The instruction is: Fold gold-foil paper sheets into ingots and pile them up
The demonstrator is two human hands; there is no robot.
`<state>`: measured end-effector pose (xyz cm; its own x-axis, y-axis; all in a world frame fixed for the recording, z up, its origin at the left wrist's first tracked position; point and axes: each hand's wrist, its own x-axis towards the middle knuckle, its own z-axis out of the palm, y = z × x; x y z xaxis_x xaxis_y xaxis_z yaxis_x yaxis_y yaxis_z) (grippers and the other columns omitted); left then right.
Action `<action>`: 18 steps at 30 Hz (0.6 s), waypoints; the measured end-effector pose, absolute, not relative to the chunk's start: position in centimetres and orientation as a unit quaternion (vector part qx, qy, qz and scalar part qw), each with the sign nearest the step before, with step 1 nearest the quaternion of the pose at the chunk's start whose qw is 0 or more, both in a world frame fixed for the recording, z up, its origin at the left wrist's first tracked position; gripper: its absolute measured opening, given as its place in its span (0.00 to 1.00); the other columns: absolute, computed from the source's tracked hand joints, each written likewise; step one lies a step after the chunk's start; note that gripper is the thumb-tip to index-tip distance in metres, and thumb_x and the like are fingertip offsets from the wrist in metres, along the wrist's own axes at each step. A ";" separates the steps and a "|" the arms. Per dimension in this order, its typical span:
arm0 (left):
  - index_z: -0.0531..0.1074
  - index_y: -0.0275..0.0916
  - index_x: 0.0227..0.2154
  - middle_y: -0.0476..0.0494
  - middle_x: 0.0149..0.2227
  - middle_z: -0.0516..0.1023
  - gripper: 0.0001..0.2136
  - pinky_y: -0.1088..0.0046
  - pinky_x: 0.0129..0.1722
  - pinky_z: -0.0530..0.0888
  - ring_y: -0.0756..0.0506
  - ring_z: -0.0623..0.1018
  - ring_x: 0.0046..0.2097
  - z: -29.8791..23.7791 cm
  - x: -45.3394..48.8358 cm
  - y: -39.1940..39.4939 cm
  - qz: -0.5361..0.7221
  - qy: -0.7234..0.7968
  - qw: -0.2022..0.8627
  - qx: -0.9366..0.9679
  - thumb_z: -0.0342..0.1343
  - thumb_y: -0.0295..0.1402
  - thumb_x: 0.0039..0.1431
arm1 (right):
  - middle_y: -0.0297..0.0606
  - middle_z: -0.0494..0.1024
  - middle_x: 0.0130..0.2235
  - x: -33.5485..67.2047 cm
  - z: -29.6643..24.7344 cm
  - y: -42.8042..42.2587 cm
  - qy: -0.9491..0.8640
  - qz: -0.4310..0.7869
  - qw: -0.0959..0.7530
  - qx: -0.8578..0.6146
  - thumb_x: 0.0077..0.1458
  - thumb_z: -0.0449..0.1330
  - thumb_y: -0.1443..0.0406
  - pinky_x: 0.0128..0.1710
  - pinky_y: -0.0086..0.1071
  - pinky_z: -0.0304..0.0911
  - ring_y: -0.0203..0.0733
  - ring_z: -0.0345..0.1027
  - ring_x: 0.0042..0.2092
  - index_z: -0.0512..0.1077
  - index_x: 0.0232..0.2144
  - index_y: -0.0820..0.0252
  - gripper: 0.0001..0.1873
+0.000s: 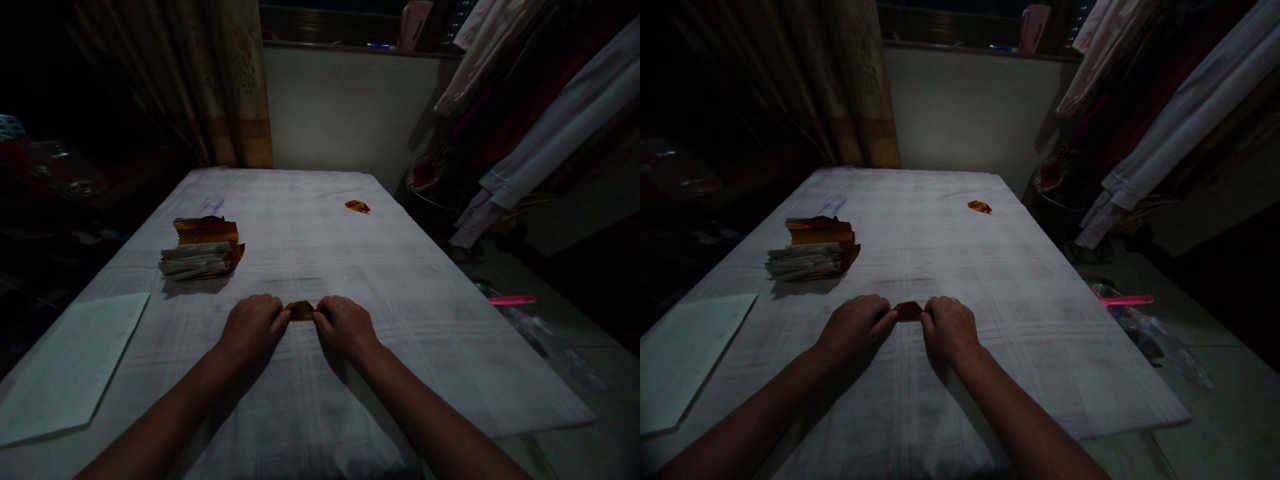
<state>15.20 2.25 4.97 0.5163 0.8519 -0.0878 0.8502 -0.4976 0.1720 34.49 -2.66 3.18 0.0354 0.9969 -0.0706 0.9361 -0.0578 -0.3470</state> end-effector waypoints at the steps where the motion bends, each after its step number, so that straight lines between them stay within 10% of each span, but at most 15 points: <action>1: 0.74 0.40 0.32 0.43 0.32 0.76 0.14 0.65 0.36 0.64 0.41 0.75 0.36 4.9 15.3 2.3 0.000 0.496 0.093 0.863 0.49 0.39 0.69 | 0.39 0.80 0.39 34.4 3.2 -2.7 -0.677 0.146 0.104 -0.714 0.63 0.58 0.63 0.38 0.34 0.58 0.44 0.72 0.42 0.76 0.36 0.56 0.07; 18: 0.73 0.38 0.37 0.41 0.35 0.77 0.07 0.63 0.36 0.69 0.40 0.76 0.36 2.8 15.3 2.2 0.054 0.478 0.027 0.876 0.52 0.33 0.69 | 0.38 0.78 0.41 34.9 1.9 -2.8 -0.710 0.106 0.118 -0.686 0.66 0.56 0.67 0.37 0.32 0.59 0.43 0.71 0.41 0.76 0.44 0.53 0.09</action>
